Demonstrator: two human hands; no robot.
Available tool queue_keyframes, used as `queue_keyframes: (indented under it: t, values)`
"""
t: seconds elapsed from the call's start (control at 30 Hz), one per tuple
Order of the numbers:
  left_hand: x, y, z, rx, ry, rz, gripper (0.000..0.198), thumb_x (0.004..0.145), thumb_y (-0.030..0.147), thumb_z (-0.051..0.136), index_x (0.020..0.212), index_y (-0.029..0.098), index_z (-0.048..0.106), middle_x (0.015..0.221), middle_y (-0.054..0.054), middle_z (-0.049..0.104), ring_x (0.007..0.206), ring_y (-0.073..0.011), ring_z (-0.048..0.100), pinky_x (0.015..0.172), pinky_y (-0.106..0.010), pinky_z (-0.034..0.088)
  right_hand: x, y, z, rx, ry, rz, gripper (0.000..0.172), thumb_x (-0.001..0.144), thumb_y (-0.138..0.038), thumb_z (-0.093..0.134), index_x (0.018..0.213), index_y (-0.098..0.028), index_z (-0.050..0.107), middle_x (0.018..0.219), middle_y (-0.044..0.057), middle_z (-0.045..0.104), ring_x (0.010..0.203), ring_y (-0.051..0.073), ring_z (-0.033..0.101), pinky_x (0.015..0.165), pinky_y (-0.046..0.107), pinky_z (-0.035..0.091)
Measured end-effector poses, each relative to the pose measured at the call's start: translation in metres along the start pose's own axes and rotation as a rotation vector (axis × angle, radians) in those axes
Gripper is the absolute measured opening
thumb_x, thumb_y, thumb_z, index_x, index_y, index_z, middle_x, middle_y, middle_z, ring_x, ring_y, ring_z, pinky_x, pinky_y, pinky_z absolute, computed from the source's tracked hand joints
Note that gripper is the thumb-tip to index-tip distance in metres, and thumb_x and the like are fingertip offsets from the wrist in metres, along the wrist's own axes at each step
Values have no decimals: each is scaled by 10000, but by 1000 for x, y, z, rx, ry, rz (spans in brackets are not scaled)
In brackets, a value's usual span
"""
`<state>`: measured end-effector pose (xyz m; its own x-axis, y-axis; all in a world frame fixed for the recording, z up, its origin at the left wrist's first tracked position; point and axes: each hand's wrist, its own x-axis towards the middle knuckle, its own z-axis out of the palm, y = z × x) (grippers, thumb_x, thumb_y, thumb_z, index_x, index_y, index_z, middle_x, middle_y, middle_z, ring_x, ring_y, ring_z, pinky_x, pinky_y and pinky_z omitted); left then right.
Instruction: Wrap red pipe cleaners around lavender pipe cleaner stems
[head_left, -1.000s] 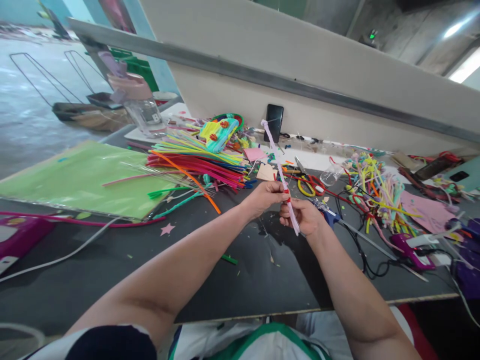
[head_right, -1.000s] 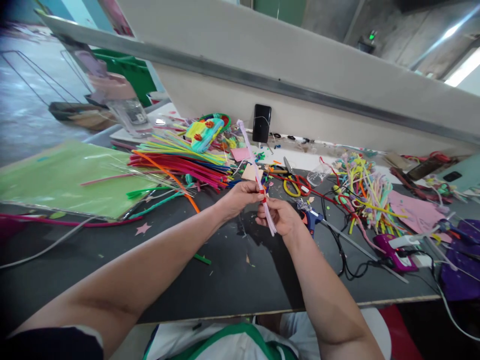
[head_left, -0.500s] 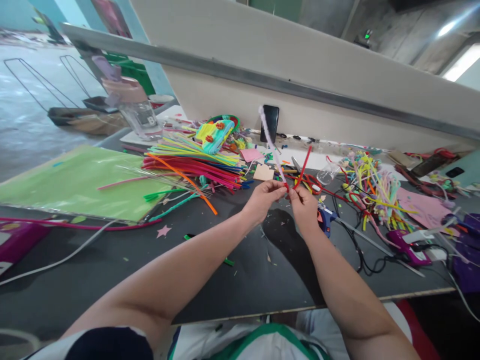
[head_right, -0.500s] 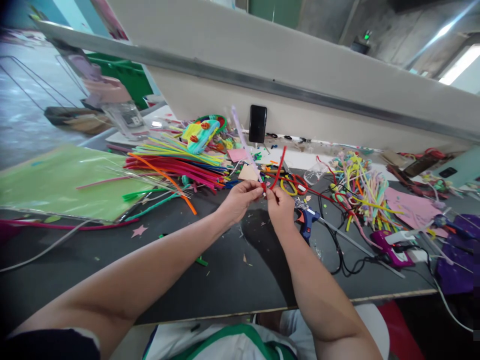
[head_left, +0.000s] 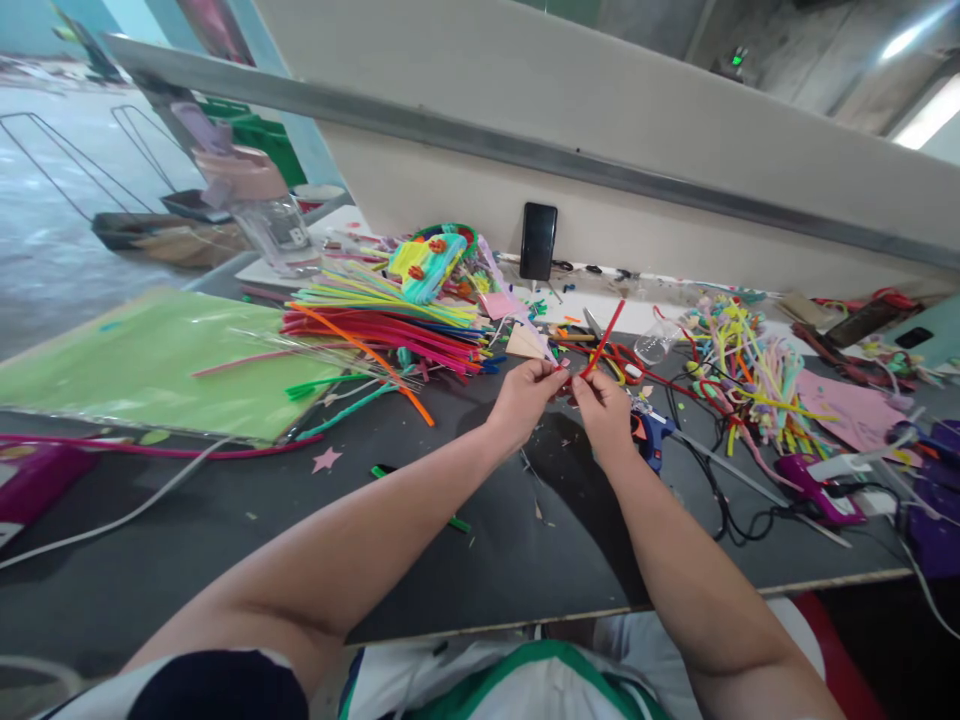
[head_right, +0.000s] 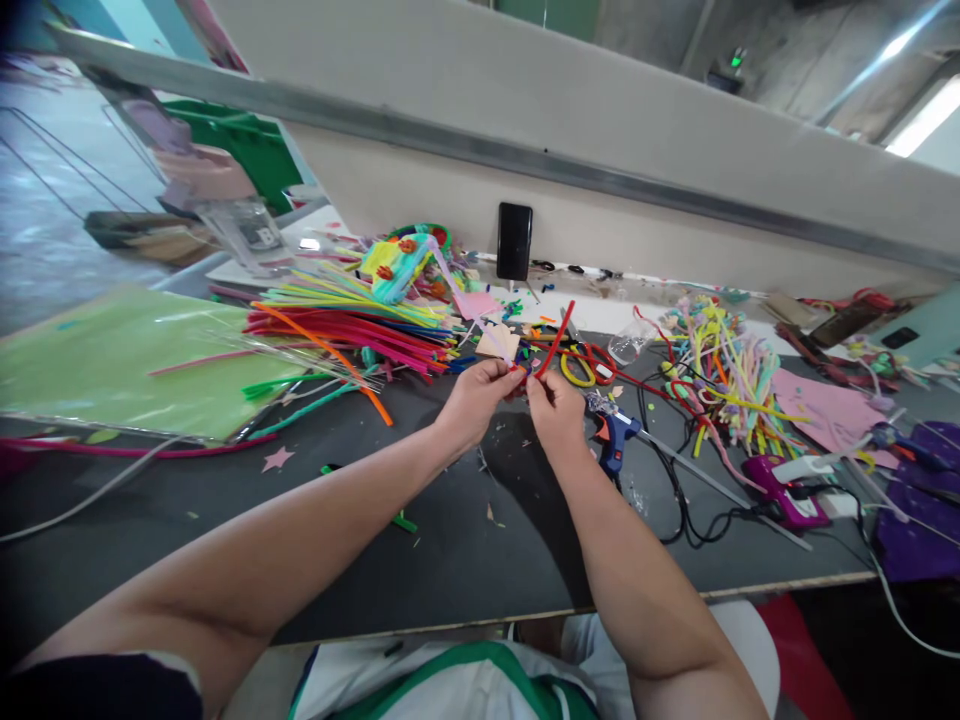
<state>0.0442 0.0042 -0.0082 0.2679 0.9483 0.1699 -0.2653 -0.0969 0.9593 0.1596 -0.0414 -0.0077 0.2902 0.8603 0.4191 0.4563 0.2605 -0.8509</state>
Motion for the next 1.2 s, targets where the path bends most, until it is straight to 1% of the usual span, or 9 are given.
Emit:
queue_keyframes:
  t: [0.17, 0.3, 0.4, 0.53, 0.6, 0.67, 0.83, 1.03, 1.2]
  values:
    - [1, -1, -1, -37, -3, -41, 214, 706, 327, 657, 685, 129, 576, 573, 23, 527, 518, -68, 451, 515, -202, 343, 2, 2, 2, 133, -16, 63, 227, 797, -395, 525, 710, -195, 585, 633, -12, 566, 579, 140, 494, 574, 260, 414]
    - [2, -3, -3, -87, -39, -37, 203, 723, 311, 646, 686, 124, 577, 578, 15, 533, 516, -66, 454, 517, -200, 341, 2, 4, 3, 204, 0, 89, 218, 794, -393, 522, 713, -198, 578, 628, -15, 562, 570, 135, 486, 564, 255, 405]
    - [3, -3, -5, -119, -93, -23, 193, 737, 309, 635, 707, 125, 585, 602, 9, 542, 539, -71, 474, 529, -201, 343, 2, 1, 1, 175, -4, 60, 205, 796, -373, 529, 712, -191, 574, 616, -19, 545, 557, 127, 470, 554, 249, 393]
    - [3, -2, -8, -152, -132, -14, 208, 756, 335, 617, 724, 133, 580, 632, 3, 559, 563, -76, 492, 556, -207, 365, 2, -6, -2, 47, 21, -22, 184, 791, -328, 543, 682, -181, 561, 586, -24, 523, 539, 121, 455, 537, 242, 370]
    - [4, -2, -8, -151, -132, -10, 213, 752, 342, 623, 727, 136, 577, 639, 5, 561, 567, -75, 492, 563, -207, 370, 1, -7, -3, 7, 31, -37, 180, 791, -322, 541, 681, -181, 560, 583, -24, 523, 534, 122, 454, 534, 244, 366]
    - [4, -2, -8, -137, -127, -1, 202, 729, 323, 650, 725, 136, 574, 634, 11, 556, 565, -71, 485, 560, -204, 369, 1, -5, -2, 20, 25, -29, 175, 797, -328, 534, 703, -183, 567, 606, -19, 538, 543, 124, 464, 541, 247, 374]
    - [6, -3, -8, -110, -110, -2, 190, 679, 269, 692, 692, 135, 558, 584, 27, 533, 537, -65, 470, 546, -201, 367, 3, 3, 0, 123, -27, 61, 203, 794, -375, 533, 712, -192, 568, 613, -17, 554, 567, 139, 496, 558, 260, 409]
    - [7, -3, -8, -151, -121, -29, 231, 690, 329, 683, 686, 140, 550, 584, 28, 534, 534, -66, 474, 545, -204, 370, 5, 8, 0, 159, -32, 107, 226, 769, -416, 545, 716, -200, 587, 661, -4, 606, 612, 161, 536, 589, 283, 439]
    - [8, -4, -10, -145, -99, -20, 241, 675, 322, 695, 670, 139, 538, 578, 28, 532, 524, -60, 458, 532, -198, 356, 5, 11, 2, 198, -64, 126, 214, 770, -407, 547, 708, -204, 574, 643, -13, 588, 595, 153, 527, 570, 272, 429]
